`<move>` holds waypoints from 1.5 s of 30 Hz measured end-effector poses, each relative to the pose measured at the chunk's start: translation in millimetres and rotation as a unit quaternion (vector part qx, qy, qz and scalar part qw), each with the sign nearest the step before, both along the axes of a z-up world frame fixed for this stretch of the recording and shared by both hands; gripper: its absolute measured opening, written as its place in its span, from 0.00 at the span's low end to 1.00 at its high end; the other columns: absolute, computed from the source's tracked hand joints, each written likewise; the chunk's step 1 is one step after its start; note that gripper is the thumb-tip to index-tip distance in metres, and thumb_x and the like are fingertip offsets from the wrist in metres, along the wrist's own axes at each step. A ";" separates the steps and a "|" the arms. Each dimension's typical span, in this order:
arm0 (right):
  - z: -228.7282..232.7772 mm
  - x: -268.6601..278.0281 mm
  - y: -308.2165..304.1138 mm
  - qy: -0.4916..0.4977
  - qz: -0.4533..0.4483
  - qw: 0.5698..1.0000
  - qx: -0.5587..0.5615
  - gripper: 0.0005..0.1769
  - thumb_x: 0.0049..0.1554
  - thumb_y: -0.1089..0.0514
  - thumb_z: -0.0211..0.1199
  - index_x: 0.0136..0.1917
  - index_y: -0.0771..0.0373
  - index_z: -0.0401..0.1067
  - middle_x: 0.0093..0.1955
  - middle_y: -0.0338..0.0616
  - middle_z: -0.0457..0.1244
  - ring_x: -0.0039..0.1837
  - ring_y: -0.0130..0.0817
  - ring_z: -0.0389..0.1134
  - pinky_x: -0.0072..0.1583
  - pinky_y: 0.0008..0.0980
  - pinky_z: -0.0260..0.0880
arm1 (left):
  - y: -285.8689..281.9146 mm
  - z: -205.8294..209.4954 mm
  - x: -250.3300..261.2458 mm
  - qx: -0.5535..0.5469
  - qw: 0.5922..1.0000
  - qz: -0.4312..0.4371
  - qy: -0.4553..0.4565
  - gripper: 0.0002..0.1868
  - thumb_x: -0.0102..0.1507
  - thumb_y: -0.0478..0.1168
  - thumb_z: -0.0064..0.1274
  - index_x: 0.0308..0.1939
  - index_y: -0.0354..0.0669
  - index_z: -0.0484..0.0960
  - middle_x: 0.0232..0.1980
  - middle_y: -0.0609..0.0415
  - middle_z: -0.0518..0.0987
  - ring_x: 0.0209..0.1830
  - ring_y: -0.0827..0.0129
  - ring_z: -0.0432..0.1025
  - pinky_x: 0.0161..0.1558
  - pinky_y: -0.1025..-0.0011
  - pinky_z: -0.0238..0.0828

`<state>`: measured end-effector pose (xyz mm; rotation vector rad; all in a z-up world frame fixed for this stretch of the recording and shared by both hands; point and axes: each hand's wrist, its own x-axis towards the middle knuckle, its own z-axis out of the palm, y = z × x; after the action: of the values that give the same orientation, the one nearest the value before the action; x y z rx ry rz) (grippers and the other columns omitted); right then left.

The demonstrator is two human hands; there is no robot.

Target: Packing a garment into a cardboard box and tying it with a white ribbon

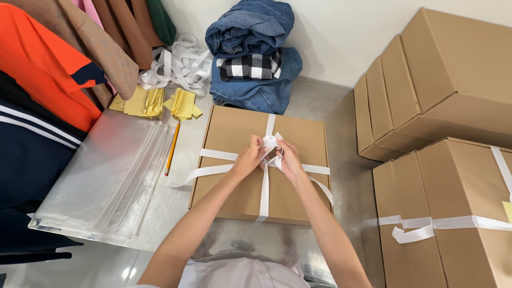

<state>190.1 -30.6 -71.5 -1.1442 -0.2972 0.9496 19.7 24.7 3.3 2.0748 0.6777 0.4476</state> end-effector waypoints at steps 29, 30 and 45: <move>9.6 23.7 -46.4 -0.863 0.084 0.492 -0.077 0.12 0.60 0.64 0.57 0.52 0.46 0.74 0.50 0.33 0.61 0.48 0.34 0.71 0.45 0.29 0.76 | 20.1 -23.6 -2.7 -0.104 0.992 -0.069 -0.017 0.06 0.72 0.41 0.39 0.50 0.50 0.72 0.46 0.50 0.81 0.37 0.62 0.82 0.53 0.58 0.73; -3.1 27.1 -45.9 -0.877 0.062 0.471 -0.072 0.13 0.61 0.63 0.57 0.53 0.45 0.73 0.49 0.31 0.61 0.49 0.31 0.70 0.45 0.25 0.74 | 17.8 -19.8 -5.7 -0.160 0.985 -0.052 -0.028 0.08 0.72 0.44 0.40 0.51 0.52 0.73 0.53 0.51 0.80 0.35 0.68 0.82 0.53 0.62 0.74; 40.4 11.7 -51.0 -0.874 0.073 0.480 0.003 0.14 0.60 0.67 0.57 0.49 0.46 0.73 0.44 0.35 0.60 0.47 0.35 0.67 0.50 0.29 0.73 | 22.2 -38.4 13.7 -0.235 0.970 -0.003 -0.055 0.14 0.71 0.51 0.44 0.44 0.47 0.77 0.43 0.47 0.79 0.24 0.65 0.80 0.32 0.73 0.81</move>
<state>201.7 -81.6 -31.1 -1.7152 -2.0649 -0.5432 33.4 47.0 -35.1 1.5917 0.6406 0.3545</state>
